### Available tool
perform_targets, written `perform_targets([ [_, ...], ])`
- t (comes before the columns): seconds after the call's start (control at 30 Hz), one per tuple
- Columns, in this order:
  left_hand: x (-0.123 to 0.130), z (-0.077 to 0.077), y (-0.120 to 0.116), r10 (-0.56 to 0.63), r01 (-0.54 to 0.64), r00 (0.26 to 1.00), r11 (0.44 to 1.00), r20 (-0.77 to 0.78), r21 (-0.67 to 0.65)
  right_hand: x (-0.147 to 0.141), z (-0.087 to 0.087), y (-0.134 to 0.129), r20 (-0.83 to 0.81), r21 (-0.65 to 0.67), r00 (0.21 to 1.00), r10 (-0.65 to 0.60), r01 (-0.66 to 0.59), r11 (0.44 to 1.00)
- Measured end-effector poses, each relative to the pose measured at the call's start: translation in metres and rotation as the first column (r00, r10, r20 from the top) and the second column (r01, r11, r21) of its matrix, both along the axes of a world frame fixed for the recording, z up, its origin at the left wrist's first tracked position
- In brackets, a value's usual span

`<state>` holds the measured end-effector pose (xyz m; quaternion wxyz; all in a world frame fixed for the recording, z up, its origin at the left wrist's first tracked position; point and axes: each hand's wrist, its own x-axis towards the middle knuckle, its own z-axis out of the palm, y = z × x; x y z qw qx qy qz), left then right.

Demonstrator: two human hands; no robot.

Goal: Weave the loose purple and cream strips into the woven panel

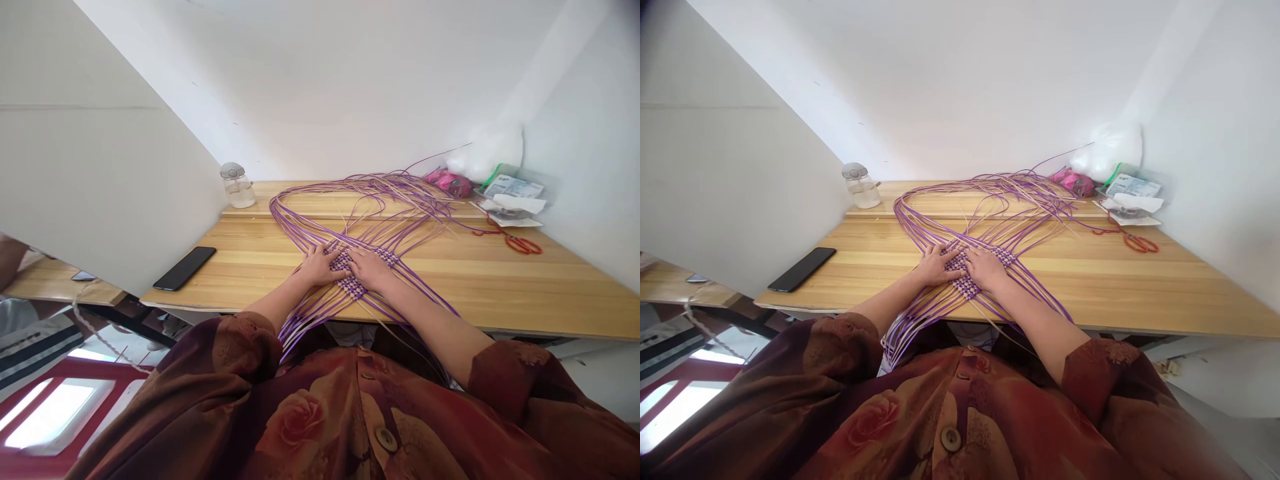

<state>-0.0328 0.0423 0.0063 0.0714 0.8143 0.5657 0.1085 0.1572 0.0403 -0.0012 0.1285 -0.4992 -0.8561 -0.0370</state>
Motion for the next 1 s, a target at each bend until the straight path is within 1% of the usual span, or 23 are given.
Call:
perform_targets([
  [0.13,-0.0017,0.0031,0.0005,-0.012,0.013,1.000,0.999,0.020,-0.045,-0.0005,0.0020,-0.0010,0.012,-0.003,1.000,0.000,0.000,1.000],
  [0.23,-0.0019,0.0021,-0.0003,-0.008,0.010,1.000,0.998,0.029,-0.068,0.0000,0.0023,-0.0006,0.020,-0.003,1.000,-0.010,0.010,1.000],
  [0.4,0.0004,-0.0011,0.0005,0.018,-0.018,1.000,1.000,0.018,0.000,0.0010,0.0015,0.0005,0.026,-0.006,1.000,-0.012,0.012,1.000],
  [0.63,0.0059,0.0013,0.0060,0.061,-0.060,0.998,0.996,-0.013,0.064,-0.0024,0.0040,-0.0052,0.009,-0.010,1.000,-0.024,0.024,1.000],
  [0.83,0.0027,0.0032,0.0051,0.033,-0.032,0.999,0.999,-0.042,0.037,-0.0026,0.0015,-0.0047,-0.007,0.000,0.999,-0.033,0.033,0.999],
  [1.0,0.0037,-0.0030,0.0020,0.043,-0.042,0.999,0.998,-0.024,0.038,-0.0002,-0.0016,-0.0021,-0.008,0.013,1.000,-0.025,0.026,1.000],
])
